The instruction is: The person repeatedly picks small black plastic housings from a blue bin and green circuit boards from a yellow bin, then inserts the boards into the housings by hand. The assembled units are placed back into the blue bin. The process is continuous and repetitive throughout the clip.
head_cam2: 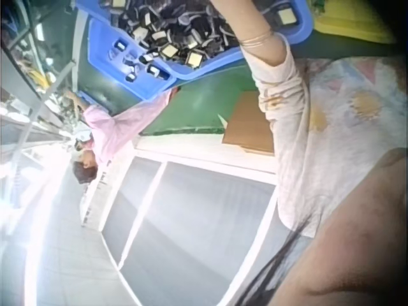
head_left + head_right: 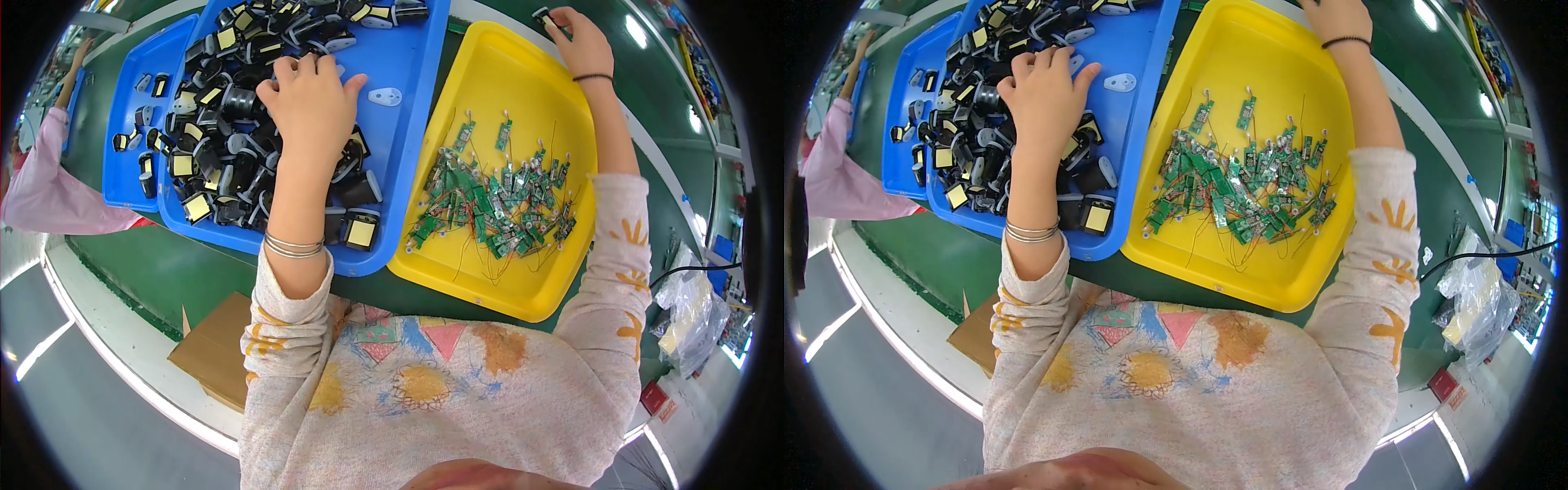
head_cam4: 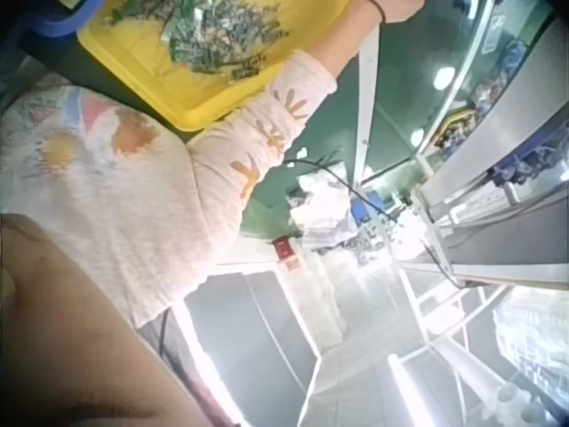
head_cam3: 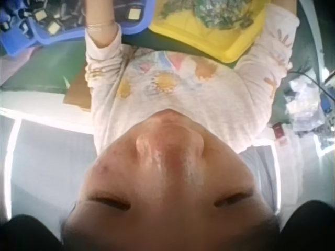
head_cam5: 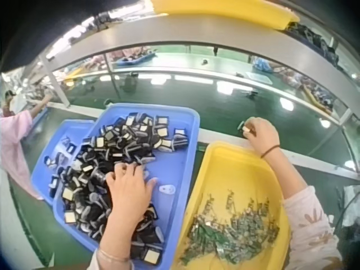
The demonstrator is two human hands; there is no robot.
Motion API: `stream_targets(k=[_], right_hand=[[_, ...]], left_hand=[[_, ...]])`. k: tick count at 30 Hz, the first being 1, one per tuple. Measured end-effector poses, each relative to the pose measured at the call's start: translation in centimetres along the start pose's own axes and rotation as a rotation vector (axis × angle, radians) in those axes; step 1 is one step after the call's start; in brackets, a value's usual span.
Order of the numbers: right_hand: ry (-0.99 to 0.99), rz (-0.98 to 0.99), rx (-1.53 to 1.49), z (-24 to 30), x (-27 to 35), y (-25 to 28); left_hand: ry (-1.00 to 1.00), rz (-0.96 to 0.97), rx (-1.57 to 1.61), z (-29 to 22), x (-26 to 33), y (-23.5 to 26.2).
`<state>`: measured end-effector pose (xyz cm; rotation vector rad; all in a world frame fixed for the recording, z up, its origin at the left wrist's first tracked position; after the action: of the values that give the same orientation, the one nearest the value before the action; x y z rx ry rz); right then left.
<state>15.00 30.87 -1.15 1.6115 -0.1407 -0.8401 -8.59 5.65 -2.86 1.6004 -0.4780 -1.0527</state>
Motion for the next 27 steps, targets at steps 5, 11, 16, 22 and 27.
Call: stream_targets(k=[5, 11, 16, 22, 27], right_hand=[[0.275, 0.143, -0.405, 11.4, 4.3, 2.9], [0.418, 0.226, -0.391, 15.4, 6.6, 2.5], [0.397, 0.47, -0.374, 14.8, 6.6, 2.7], [0.291, 0.325, -0.487, 15.0, 7.3, 2.5], [0.331, 0.401, -0.448, 14.9, 7.1, 2.4]], left_hand=[[0.02, 0.023, -0.003, 0.2, 0.1, 0.9], [-0.014, -0.014, -0.023, 0.3, 0.2, 0.7], [-0.046, -0.009, 0.022, 0.4, 0.2, 0.7], [-0.026, -0.002, 0.298, -0.4, 0.0, 2.6], [0.088, 0.146, 0.994, -1.6, 0.4, 3.9]])
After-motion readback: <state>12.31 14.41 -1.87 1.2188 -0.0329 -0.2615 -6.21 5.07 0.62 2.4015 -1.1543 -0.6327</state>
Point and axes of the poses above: each hand's wrist, its own x-axis away from the middle knuckle, its own y-axis out of the back of the hand, z = x × y, the point moved 3 cm from there along -x, towards the middle knuckle, and after that the axes turned 11 degrees about y, right-handed, at the moved point
